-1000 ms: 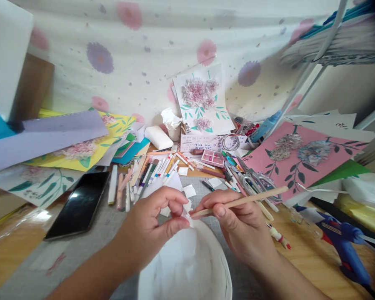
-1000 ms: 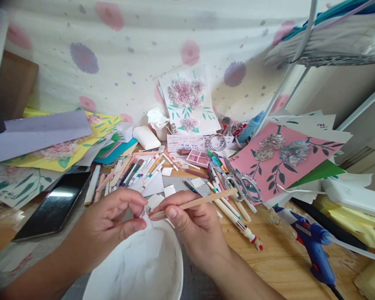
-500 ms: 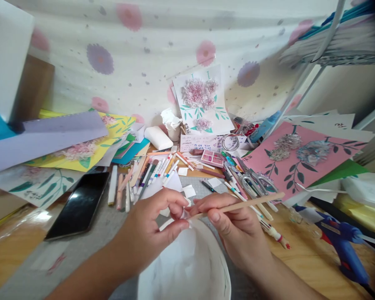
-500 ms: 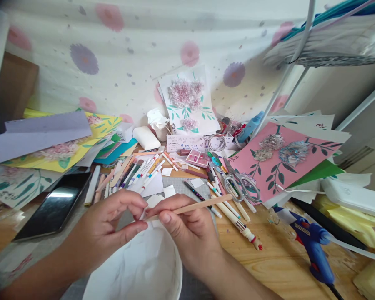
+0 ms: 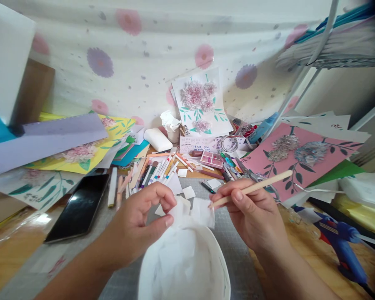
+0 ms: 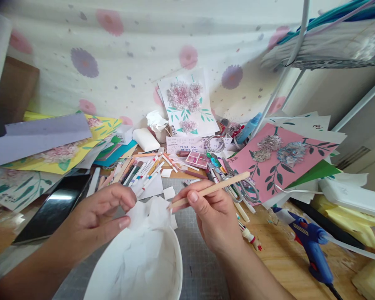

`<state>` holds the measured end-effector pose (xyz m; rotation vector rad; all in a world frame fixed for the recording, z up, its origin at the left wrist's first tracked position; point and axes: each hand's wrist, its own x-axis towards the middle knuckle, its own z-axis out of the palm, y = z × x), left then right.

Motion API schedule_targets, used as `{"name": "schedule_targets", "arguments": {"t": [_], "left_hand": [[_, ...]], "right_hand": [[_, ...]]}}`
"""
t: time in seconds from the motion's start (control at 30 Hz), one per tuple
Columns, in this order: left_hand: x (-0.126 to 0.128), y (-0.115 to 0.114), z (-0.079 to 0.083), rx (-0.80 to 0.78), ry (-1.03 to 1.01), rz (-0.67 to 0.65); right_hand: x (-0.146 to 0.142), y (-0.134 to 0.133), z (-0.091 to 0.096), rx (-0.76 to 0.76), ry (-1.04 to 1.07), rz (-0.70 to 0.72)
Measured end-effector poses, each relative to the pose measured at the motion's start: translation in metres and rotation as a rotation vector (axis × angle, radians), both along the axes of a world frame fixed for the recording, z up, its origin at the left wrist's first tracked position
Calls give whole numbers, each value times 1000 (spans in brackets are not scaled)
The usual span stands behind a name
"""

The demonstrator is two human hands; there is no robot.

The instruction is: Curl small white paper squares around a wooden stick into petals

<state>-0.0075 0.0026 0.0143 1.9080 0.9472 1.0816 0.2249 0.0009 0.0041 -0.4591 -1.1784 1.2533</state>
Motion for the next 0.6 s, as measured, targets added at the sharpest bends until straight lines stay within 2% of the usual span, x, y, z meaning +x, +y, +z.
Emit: {"name": "schedule_targets", "arguments": {"t": [0.1, 0.17, 0.23, 0.3, 0.33, 0.4, 0.47, 0.6], "left_hand": [[-3, 2, -2, -10, -4, 1], [-4, 2, -1, -24, -23, -21], [-5, 2, 2, -39, -33, -92], [-4, 2, 7, -32, -8, -213], [-4, 1, 9, -22, 16, -277], [-3, 2, 10, -15, 43, -351], [-2, 3, 6, -54, 15, -267], [-2, 9, -6, -132, -203, 144]], "right_hand": [[5, -7, 1, 75, -218, 214], [7, -7, -1, 106, -320, 251], [7, -2, -5, 96, -320, 145], [6, 7, -12, 75, -317, -62], [5, 13, -17, 83, -379, -176], [2, 23, -29, 89, -467, -206], [-3, 31, -42, 102, -560, -173], [-19, 40, -63, 166, -720, -56]]}}
